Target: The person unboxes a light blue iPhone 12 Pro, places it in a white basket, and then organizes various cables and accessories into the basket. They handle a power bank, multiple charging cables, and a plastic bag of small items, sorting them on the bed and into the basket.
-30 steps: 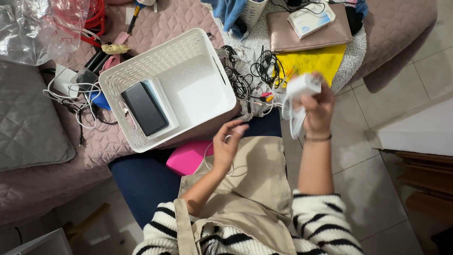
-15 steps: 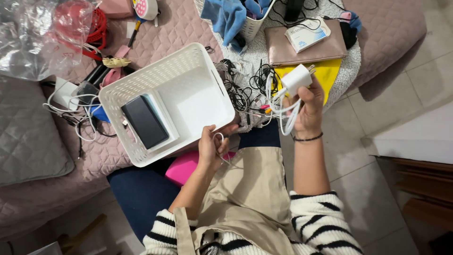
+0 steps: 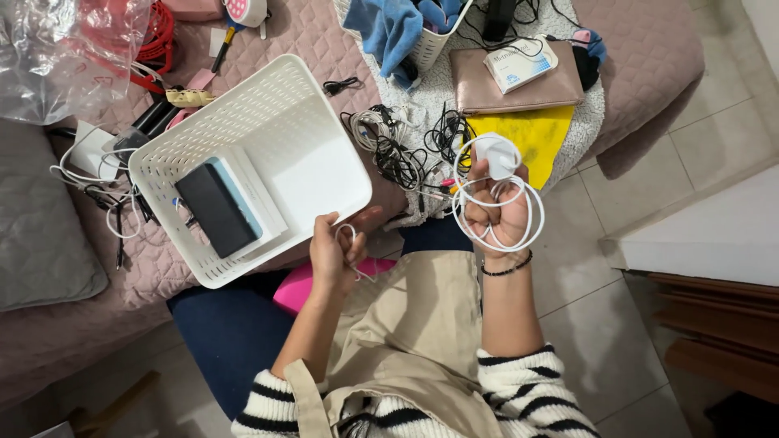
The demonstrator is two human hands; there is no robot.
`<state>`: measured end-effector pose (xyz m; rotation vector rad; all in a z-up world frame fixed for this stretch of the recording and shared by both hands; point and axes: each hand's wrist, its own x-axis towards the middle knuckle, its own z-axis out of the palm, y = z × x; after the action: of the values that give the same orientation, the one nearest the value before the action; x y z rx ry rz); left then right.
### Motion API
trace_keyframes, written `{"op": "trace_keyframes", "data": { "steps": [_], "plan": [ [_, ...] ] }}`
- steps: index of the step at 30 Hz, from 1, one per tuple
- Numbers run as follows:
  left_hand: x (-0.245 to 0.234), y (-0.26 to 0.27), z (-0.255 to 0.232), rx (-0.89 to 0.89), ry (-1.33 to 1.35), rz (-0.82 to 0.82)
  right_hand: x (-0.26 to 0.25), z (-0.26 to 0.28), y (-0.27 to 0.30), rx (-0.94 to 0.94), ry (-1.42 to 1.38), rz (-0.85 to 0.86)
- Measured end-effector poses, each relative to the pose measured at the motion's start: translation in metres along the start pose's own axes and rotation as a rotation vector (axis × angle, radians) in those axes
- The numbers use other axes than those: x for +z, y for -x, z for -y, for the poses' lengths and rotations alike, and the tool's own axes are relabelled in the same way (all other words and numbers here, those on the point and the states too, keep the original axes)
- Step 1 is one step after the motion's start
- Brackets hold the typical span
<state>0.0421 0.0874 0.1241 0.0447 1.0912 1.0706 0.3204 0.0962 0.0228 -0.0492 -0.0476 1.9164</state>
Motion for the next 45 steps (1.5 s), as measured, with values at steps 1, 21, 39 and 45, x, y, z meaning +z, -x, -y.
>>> {"op": "trace_keyframes", "data": {
  "steps": [1,21,39,45],
  "plan": [
    [0.002,0.003,-0.003,0.002,0.002,-0.001,0.002,0.002,-0.001,0.002,0.001,0.001],
    [-0.054,-0.041,0.048,-0.067,-0.092,0.113,-0.019,0.134,-0.165,-0.56,1.61,-0.855],
    [-0.029,-0.024,0.021,-0.139,-0.08,0.104,-0.041,-0.047,-0.166,-0.767,2.274,-0.252],
    [-0.035,-0.042,0.033,-0.133,-0.069,0.089,0.0,0.018,-0.143,-0.559,1.035,-0.704]
  ]
}}
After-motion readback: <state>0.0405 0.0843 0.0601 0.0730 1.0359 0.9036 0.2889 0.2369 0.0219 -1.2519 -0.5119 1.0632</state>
